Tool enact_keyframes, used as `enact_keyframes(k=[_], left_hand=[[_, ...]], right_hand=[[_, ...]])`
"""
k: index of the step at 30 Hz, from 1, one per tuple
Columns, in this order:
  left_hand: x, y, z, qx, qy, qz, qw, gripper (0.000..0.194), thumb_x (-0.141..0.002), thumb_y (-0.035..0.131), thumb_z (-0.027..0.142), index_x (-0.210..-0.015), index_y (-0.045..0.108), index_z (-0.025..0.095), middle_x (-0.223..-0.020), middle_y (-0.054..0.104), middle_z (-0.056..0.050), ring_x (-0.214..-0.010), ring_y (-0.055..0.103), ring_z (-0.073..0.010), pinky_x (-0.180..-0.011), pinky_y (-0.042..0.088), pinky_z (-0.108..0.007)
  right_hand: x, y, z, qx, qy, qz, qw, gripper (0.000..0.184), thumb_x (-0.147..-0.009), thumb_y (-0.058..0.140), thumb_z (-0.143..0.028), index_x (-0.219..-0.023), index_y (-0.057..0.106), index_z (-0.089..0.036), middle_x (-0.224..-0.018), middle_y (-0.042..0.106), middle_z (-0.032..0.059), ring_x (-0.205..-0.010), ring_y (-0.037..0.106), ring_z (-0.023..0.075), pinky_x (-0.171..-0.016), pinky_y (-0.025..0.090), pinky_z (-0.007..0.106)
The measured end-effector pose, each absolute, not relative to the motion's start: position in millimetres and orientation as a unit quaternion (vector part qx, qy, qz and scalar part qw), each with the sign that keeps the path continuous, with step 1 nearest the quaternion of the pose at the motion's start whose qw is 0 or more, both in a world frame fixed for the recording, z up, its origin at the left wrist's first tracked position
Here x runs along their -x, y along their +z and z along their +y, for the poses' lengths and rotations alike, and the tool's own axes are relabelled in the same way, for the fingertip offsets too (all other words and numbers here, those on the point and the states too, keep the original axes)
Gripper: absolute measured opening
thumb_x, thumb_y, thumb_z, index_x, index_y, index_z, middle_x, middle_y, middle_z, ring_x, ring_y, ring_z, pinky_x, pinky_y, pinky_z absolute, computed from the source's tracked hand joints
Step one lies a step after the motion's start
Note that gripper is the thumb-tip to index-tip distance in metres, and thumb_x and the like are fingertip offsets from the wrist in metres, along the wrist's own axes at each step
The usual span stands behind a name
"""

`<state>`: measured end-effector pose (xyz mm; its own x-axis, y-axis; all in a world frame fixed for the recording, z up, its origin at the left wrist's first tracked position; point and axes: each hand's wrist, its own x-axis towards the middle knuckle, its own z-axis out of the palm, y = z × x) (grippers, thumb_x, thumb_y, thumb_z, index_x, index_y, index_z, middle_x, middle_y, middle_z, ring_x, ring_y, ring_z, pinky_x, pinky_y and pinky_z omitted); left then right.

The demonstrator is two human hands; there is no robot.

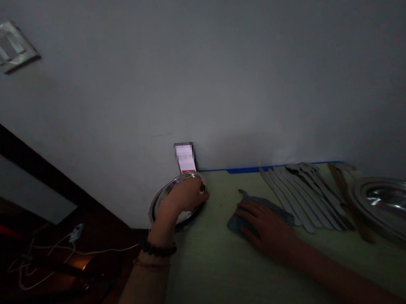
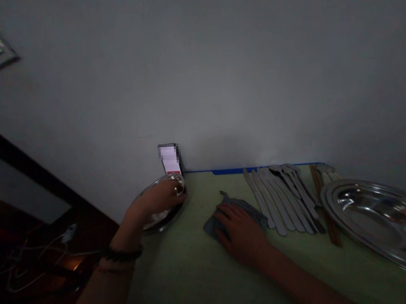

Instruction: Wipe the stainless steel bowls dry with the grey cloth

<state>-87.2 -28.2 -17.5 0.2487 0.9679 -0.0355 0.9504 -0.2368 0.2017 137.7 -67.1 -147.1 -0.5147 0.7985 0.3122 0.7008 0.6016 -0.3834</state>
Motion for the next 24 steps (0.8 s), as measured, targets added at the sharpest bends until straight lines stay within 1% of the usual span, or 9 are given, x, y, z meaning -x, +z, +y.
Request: enact_keyframes(k=[4,7,10,12,14,16,18,21,24], left_hand=[[91.0,-1.1,-38.1,-0.78,0.041,0.618,0.084,0.023,-0.076,0.053,0.032,-0.087,0.067,0.018,-0.09,0.071,-0.011,-0.079,0.065,-0.0235,-0.07,0.047,-0.032],[90.0,10.0,-48.2,-0.763,0.034,0.643,0.056,0.026,-0.076,0.053,0.031,-0.094,0.066,0.019,-0.091,0.072,-0.011,-0.079,0.066,-0.0253,-0.069,0.046,-0.033],[86.5,19.6,-56.7,-0.741,0.006,0.671,-0.009,0.027,-0.079,0.047,0.03,-0.096,0.065,0.016,-0.094,0.07,-0.015,-0.083,0.066,-0.0289,-0.067,0.045,-0.035],[84.7,26.2,-61.6,-0.717,0.013,0.694,-0.055,0.032,-0.085,0.039,0.033,-0.097,0.063,0.016,-0.095,0.069,-0.016,-0.085,0.065,-0.0305,-0.067,0.045,-0.036],[82.3,32.2,-65.9,-0.699,0.056,0.706,-0.094,0.037,-0.089,0.033,0.037,-0.101,0.061,0.017,-0.094,0.069,-0.015,-0.085,0.065,-0.0299,-0.068,0.044,-0.036],[77.3,35.6,-69.1,-0.699,0.117,0.696,-0.115,0.038,-0.091,0.031,0.039,-0.105,0.059,0.017,-0.093,0.069,-0.014,-0.084,0.065,-0.0279,-0.07,0.044,-0.036],[69.2,34.8,-70.1,-0.714,0.189,0.667,-0.099,0.035,-0.09,0.035,0.038,-0.106,0.057,0.016,-0.09,0.069,-0.012,-0.08,0.064,-0.0251,-0.069,0.043,-0.034],[56.7,26.9,-66.4,-0.753,0.282,0.595,0.003,0.026,-0.08,0.051,0.032,-0.099,0.058,0.016,-0.081,0.067,-0.006,-0.068,0.06,-0.0184,-0.062,0.042,-0.029],[51.9,19.1,-59.8,-0.768,0.297,0.563,0.07,0.023,-0.075,0.054,0.026,-0.094,0.06,0.016,-0.078,0.066,-0.003,-0.065,0.058,-0.016,-0.06,0.042,-0.026]], right_hand=[[-138.3,-146.6,-66.3,0.431,0.109,-0.862,0.243,0.041,-0.087,0.05,-0.031,-0.126,0.059,-0.02,-0.136,0.055,0.0103,-0.126,0.049,0.0291,-0.107,0.038,0.052],[-138.5,-148.3,-65.9,0.43,0.112,-0.859,0.256,0.04,-0.087,0.05,-0.031,-0.125,0.059,-0.021,-0.135,0.056,0.0098,-0.126,0.049,0.0284,-0.107,0.038,0.052],[-140.0,-147.9,-66.1,0.429,0.115,-0.862,0.245,0.041,-0.088,0.048,-0.033,-0.127,0.058,-0.022,-0.137,0.054,0.0093,-0.129,0.047,0.0275,-0.109,0.036,0.051],[-142.4,-145.1,-67.2,0.424,0.13,-0.868,0.225,0.052,-0.086,0.051,-0.039,-0.134,0.05,-0.02,-0.142,0.049,0.0106,-0.133,0.042,0.0282,-0.111,0.034,0.05],[-145.0,-141.1,-69.4,0.414,0.149,-0.876,0.198,0.071,-0.079,0.058,-0.046,-0.141,0.041,-0.014,-0.148,0.04,0.0145,-0.137,0.035,0.0308,-0.113,0.03,0.05],[-146.1,-137.1,-72.2,0.411,0.162,-0.88,0.176,0.079,-0.073,0.064,-0.044,-0.14,0.04,-0.009,-0.149,0.036,0.0191,-0.138,0.032,0.0337,-0.113,0.03,0.051],[-144.9,-134.2,-74.3,0.43,0.161,-0.871,0.176,0.065,-0.075,0.061,-0.033,-0.134,0.047,-0.008,-0.144,0.043,0.0209,-0.133,0.041,0.0335,-0.11,0.035,0.05],[-141.8,-130.1,-71.7,0.463,0.151,-0.847,0.214,0.042,-0.079,0.047,-0.016,-0.12,0.056,-0.012,-0.12,0.062,0.0167,-0.113,0.059,0.028,-0.098,0.046,0.046],[-146.6,-120.8,-59.9,0.492,0.174,-0.815,0.252,0.027,-0.085,0.039,-0.016,-0.101,0.06,-0.014,-0.098,0.066,0.0133,-0.091,0.064,0.0239,-0.084,0.05,0.041]])
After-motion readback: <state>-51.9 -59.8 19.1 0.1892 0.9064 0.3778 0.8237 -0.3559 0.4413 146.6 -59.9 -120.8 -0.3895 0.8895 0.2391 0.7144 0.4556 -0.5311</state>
